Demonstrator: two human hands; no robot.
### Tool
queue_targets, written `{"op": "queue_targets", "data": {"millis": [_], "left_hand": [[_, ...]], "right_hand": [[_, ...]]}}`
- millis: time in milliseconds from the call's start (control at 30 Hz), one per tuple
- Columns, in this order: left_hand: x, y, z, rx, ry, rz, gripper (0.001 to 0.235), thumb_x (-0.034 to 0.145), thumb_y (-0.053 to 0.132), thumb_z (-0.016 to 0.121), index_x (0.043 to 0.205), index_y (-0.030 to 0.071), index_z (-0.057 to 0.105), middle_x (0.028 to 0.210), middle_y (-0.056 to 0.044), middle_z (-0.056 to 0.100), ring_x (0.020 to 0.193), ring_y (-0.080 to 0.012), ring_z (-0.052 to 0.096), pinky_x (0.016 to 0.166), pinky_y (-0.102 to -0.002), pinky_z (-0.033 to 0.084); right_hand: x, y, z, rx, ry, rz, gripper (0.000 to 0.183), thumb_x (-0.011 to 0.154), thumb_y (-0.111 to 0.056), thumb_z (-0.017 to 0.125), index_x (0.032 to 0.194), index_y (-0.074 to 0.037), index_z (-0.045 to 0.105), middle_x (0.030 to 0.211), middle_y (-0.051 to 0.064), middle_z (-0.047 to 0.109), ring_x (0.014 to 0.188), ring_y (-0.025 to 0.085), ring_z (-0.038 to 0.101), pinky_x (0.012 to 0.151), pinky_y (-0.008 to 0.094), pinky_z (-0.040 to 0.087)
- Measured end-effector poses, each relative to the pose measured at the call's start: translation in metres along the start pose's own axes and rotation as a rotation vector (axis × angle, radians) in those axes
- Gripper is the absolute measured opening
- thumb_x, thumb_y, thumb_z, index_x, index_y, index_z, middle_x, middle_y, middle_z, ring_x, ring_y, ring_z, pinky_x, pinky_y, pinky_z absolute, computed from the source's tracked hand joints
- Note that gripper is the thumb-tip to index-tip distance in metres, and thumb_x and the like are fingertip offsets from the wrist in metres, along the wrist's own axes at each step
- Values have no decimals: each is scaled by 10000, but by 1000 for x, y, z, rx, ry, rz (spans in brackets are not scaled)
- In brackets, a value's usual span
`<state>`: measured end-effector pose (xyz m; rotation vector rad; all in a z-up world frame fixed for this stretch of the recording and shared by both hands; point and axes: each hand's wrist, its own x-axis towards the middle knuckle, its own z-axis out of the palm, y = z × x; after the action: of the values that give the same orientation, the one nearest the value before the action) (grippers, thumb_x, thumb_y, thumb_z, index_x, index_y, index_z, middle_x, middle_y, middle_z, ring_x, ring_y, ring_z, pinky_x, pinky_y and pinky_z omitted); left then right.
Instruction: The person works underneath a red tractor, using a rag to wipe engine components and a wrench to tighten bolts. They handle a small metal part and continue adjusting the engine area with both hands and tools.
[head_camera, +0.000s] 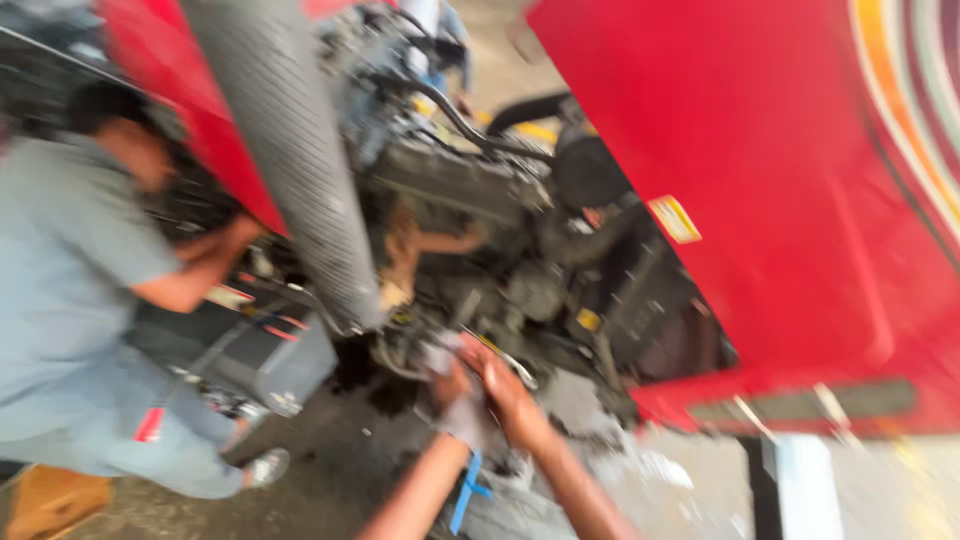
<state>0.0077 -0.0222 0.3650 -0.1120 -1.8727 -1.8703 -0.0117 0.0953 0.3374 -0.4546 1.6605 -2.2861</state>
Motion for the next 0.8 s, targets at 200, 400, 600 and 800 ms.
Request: {"op": "queue_targets", "data": {"millis": [200, 400, 600, 800], "left_hand": [[-3, -52, -12, -847, 265, -597, 320, 945, 48, 546, 1241, -17, 649, 1111, -138, 694, 969, -223, 698, 842, -357, 595], [-39, -122, -5, -567, 111, -490, 360, 783, 17, 566, 1122, -67, 655, 1023, -158, 685, 897, -300, 712, 765, -390, 578], [-77, -181, 37, -20, 182, -597, 525, 1057, 492, 527, 1309, 47, 644, 1217, -86, 642, 1211, -196, 562, 1013, -358, 454], [-125, -264, -59, 430, 61, -734, 426, 1073, 428, 552, 1133, 39, 714, 1075, -230, 753, 981, -394, 728, 791, -517, 570]], "right_hand": [[79, 45, -146, 453, 309, 337, 780, 1018, -538, 448, 1614, -68, 270, 1549, 230, 466, 1293, 321, 519, 1054, 461, 451], [87, 76, -121, 236, 352, 303, 755, 1007, -537, 421, 1585, -63, 320, 1530, 197, 515, 1386, 314, 517, 1116, 478, 456], [22, 120, -35, -60, 87, 112, 749, 1054, -584, 385, 1540, -26, 501, 1594, 163, 491, 1486, 225, 384, 1217, 315, 247], [-79, 105, -56, 28, -357, 717, 549, 966, -241, 618, 1426, 46, 531, 1391, 188, 657, 1178, 385, 685, 985, 442, 554]]}}
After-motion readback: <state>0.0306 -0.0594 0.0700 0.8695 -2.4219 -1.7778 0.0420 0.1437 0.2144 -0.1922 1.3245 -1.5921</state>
